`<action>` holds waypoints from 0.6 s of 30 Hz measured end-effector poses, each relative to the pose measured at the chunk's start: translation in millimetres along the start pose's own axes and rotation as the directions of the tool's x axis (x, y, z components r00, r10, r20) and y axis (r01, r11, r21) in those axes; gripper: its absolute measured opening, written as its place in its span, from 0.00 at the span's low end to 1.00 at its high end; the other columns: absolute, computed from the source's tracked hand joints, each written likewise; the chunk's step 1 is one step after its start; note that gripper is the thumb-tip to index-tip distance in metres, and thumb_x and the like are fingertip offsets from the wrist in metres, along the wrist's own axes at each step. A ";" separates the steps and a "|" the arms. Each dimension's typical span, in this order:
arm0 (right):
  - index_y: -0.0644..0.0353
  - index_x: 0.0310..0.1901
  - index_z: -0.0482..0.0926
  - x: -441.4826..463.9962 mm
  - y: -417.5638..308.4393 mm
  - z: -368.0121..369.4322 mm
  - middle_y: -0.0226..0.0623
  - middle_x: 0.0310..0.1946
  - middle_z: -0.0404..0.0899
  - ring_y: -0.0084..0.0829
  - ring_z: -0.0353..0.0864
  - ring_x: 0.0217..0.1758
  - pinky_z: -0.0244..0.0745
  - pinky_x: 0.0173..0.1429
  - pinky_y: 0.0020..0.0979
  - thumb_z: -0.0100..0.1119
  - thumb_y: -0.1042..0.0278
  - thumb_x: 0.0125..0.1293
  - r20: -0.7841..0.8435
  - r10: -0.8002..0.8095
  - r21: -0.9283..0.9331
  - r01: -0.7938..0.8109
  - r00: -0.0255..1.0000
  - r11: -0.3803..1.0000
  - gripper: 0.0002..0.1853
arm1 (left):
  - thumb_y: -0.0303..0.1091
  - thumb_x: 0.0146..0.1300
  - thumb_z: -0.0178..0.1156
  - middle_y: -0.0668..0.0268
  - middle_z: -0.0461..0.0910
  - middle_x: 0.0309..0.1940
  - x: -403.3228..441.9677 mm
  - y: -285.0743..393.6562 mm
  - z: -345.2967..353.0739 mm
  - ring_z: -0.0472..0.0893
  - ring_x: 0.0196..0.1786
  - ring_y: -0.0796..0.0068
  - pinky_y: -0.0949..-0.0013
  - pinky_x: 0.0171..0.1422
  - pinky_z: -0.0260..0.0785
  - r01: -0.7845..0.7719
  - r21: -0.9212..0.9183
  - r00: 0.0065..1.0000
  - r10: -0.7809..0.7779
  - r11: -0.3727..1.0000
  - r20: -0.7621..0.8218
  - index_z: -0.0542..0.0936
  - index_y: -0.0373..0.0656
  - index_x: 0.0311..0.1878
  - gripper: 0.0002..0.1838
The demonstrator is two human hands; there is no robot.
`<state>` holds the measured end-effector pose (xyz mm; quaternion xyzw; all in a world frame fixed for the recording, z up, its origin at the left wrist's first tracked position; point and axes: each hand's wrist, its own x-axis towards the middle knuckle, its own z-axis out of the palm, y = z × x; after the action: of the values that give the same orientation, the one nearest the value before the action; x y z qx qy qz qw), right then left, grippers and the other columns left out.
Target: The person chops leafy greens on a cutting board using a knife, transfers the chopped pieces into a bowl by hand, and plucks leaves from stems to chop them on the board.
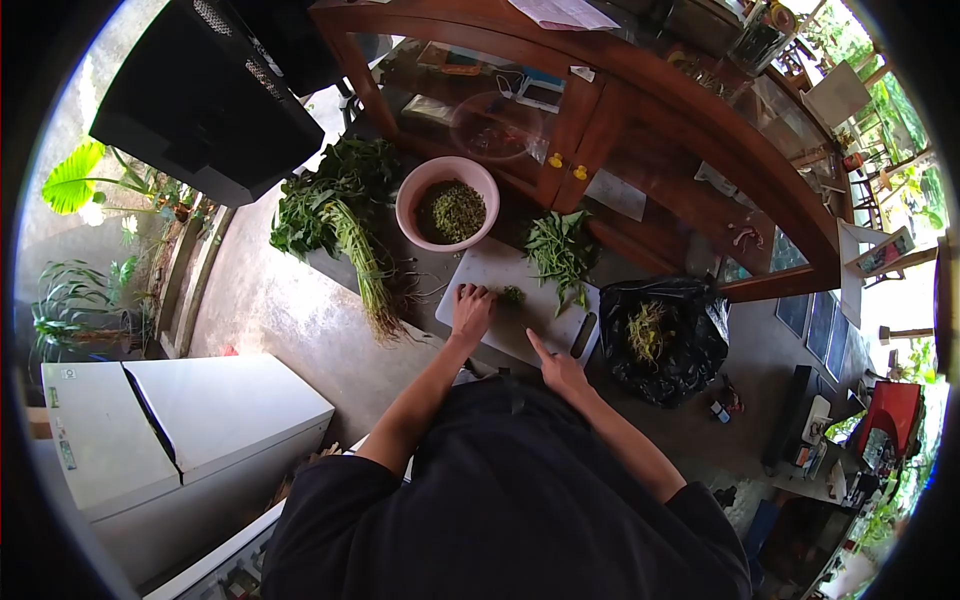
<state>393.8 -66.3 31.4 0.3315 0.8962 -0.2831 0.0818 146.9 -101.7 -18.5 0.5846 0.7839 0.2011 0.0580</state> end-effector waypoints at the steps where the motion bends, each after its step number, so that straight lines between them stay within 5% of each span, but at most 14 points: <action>1: 0.28 0.78 0.40 3.3 -1.1 2.4 0.56 0.27 0.81 0.58 0.83 0.31 0.77 0.39 0.57 0.50 0.72 0.66 -0.011 -0.003 0.018 0.003 1.000 1.000 0.45 | 0.33 0.57 0.63 0.65 0.83 0.41 -0.4 -0.4 -0.4 0.76 0.53 0.62 0.53 0.68 0.57 0.000 0.000 1.000 0.000 1.000 0.000 0.86 0.47 0.39 0.08; 18: 0.28 0.78 0.41 0.4 4.5 6.1 0.58 0.27 0.81 0.60 0.82 0.33 0.76 0.39 0.57 0.51 0.72 0.65 -0.039 -0.006 0.051 0.008 0.999 0.999 0.45 | 0.34 0.58 0.63 0.68 0.83 0.40 -5.3 -2.4 -0.1 0.76 0.54 0.66 0.54 0.69 0.56 -0.021 -0.048 0.999 0.020 0.999 -0.030 0.87 0.49 0.41 0.09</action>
<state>396.1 -66.8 24.2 0.3360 0.8913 -0.2996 0.0550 146.3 -107.3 -20.1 0.5881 0.7734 0.2292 0.0587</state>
